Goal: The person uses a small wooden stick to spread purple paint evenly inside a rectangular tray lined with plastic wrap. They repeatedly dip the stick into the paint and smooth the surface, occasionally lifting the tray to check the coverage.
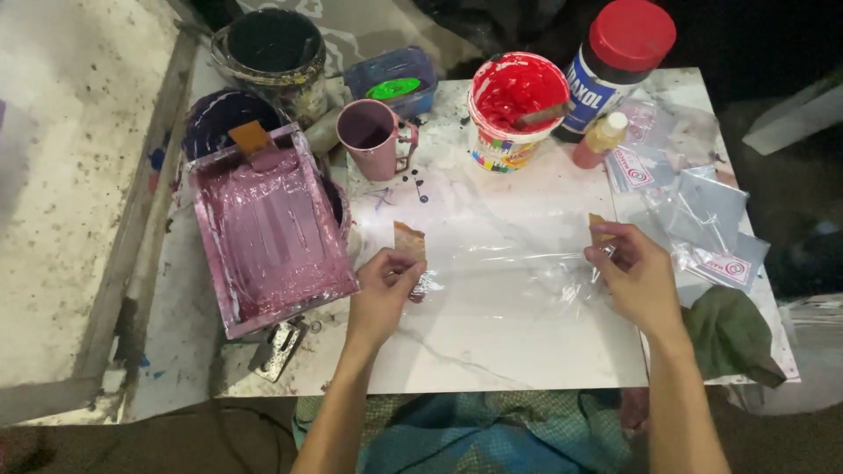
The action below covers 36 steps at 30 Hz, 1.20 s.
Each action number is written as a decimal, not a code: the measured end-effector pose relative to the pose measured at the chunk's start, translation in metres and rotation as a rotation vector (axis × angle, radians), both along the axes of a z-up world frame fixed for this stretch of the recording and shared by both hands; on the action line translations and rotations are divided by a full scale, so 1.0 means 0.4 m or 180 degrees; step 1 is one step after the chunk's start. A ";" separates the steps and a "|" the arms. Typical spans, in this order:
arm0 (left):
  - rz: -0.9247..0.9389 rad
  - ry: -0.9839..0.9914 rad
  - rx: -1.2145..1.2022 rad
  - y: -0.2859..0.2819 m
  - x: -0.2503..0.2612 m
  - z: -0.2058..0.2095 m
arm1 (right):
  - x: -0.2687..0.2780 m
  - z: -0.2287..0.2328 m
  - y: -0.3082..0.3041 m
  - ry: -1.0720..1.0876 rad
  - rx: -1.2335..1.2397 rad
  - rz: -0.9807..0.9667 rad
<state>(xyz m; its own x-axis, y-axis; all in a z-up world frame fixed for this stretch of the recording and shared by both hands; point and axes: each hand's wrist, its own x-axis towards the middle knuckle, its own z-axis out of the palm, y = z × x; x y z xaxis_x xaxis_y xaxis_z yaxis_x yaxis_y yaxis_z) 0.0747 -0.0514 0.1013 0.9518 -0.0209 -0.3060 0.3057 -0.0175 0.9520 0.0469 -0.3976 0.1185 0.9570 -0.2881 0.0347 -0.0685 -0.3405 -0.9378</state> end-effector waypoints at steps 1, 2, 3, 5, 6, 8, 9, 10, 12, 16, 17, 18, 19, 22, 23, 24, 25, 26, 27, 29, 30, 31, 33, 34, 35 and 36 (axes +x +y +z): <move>0.0061 0.0034 0.0106 -0.008 0.005 -0.003 | 0.001 0.017 0.014 0.0050 -0.0050 -0.0020; 0.0123 0.0068 0.0212 -0.016 0.010 -0.006 | 0.002 0.034 0.027 0.0100 -0.0099 -0.0039; 0.0115 0.0062 0.0221 -0.014 0.020 -0.021 | 0.006 0.023 0.026 0.0095 -0.0090 -0.0047; 0.0162 -0.0097 0.0716 -0.008 0.036 -0.056 | 0.010 -0.002 0.024 0.0050 -0.0168 -0.0179; 0.0152 -0.0093 0.0725 -0.013 0.036 -0.047 | 0.010 -0.004 0.023 0.0055 -0.0159 -0.0188; 0.0088 -0.0004 0.1037 -0.023 0.034 -0.030 | 0.014 -0.006 0.022 0.0070 -0.0123 -0.0305; 0.0080 0.0010 0.1042 -0.026 0.033 -0.029 | 0.009 0.010 0.033 0.0085 -0.0119 -0.0311; 0.0103 0.0031 0.1099 -0.028 0.032 -0.027 | 0.004 0.025 0.043 0.0170 -0.0004 -0.0352; 0.0149 0.0024 0.1152 -0.033 0.043 -0.033 | 0.015 0.019 0.035 0.0225 0.0107 -0.0375; 0.0234 -0.0184 0.1433 -0.034 0.042 -0.053 | 0.026 -0.039 -0.001 0.0049 -0.0031 -0.0489; 0.0291 -0.0322 0.1475 -0.036 0.042 -0.053 | 0.029 -0.042 -0.003 -0.0067 -0.0113 -0.0565; 0.0296 -0.0325 0.1474 -0.040 0.029 -0.039 | 0.024 -0.034 -0.001 -0.0071 -0.0113 -0.0561; 0.0360 -0.0759 0.2005 -0.044 0.012 -0.025 | 0.016 -0.027 0.001 -0.0307 -0.0891 -0.0701; 0.0344 -0.1672 0.2880 -0.081 -0.024 -0.028 | -0.017 -0.007 0.040 -0.0871 -0.2122 -0.0753; 0.0237 -0.2147 0.3219 -0.097 -0.036 -0.037 | -0.034 -0.002 0.060 -0.1178 -0.2576 -0.0699; 0.0229 -0.2141 0.3220 -0.113 -0.040 -0.019 | -0.035 -0.011 0.073 -0.1168 -0.2575 -0.0699; -0.0263 -0.2269 0.3205 -0.130 -0.047 -0.003 | -0.040 -0.021 0.084 -0.1159 -0.2792 -0.0509; -0.0757 -0.2390 0.3175 -0.147 -0.055 0.014 | -0.046 -0.031 0.096 -0.1150 -0.3007 -0.0316; -0.0746 -0.2378 0.3175 -0.151 -0.044 0.014 | -0.049 -0.038 0.103 -0.1151 -0.3009 -0.0300; -0.1559 -0.1646 0.3527 -0.160 -0.021 0.016 | -0.059 -0.050 0.118 0.0093 -0.3030 0.0318; -0.1560 -0.1638 0.3521 -0.155 -0.017 -0.007 | -0.061 -0.061 0.115 0.0100 -0.3034 0.0324; -0.1491 -0.1833 0.3587 -0.151 -0.007 -0.030 | -0.058 -0.072 0.113 0.0241 -0.3100 0.0399; -0.1403 -0.2043 0.3660 -0.142 0.009 -0.049 | -0.049 -0.073 0.100 0.0359 -0.3166 0.0470; -0.1438 -0.2033 0.3652 -0.138 0.016 -0.047 | -0.042 -0.065 0.089 0.0449 -0.2990 0.0534; -0.1510 -0.2003 0.3632 -0.133 0.013 -0.048 | -0.050 -0.059 0.079 0.0579 -0.2806 0.0598; -0.1528 -0.1997 0.3629 -0.130 0.021 -0.041 | -0.044 -0.064 0.057 0.0596 -0.2799 0.0594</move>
